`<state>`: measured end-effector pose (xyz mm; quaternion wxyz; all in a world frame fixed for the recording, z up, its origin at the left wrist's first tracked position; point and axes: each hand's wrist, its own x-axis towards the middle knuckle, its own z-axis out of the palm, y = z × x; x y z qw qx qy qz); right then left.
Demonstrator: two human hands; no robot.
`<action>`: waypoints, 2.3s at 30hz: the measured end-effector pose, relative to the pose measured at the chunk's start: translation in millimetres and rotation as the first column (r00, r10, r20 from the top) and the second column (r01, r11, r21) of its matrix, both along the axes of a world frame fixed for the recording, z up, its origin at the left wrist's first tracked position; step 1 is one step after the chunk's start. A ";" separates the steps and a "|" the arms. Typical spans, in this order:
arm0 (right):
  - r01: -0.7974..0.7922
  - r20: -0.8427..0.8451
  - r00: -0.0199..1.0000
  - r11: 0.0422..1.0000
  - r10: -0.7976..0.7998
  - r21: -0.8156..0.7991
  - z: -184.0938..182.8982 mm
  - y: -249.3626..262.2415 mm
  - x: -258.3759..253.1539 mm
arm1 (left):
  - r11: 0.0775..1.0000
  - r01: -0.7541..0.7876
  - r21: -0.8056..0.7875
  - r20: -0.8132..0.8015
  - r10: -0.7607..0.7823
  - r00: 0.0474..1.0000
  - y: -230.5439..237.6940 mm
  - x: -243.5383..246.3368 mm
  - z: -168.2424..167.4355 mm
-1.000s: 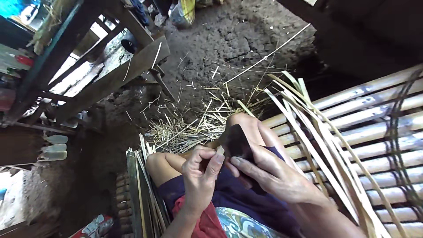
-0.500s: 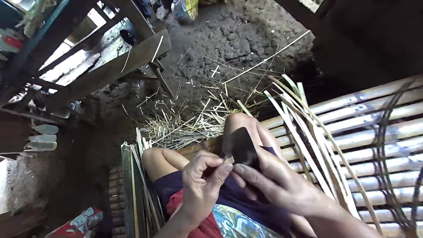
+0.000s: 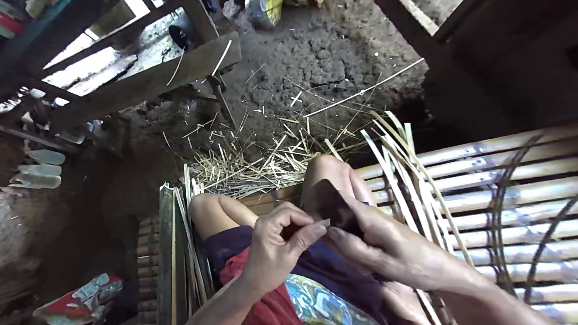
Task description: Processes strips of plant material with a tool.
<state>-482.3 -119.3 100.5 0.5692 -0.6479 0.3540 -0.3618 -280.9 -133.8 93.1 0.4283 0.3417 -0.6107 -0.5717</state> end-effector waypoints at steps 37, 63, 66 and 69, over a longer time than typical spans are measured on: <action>0.361 0.355 0.902 0.881 -0.246 -0.307 -19.1 -22.9 5.7 | 0.988 0.088 -0.124 -0.309 -0.123 0.943 -43.7 -45.8 18.8; 0.348 0.022 0.888 0.640 -0.459 -0.685 -53.9 2.1 23.8 | 0.779 -0.172 0.603 -0.411 0.489 0.769 -82.7 -27.6 -24.1; 0.335 0.030 0.876 0.562 -0.481 -0.756 -44.9 29.4 11.0 | 0.592 -0.373 0.714 -0.386 0.778 0.495 -115.2 3.9 -44.2; 0.386 0.034 0.818 0.505 -0.574 -0.772 -52.2 13.1 13.7 | 0.730 -0.075 0.680 -0.496 0.533 0.686 -89.3 -6.3 -37.8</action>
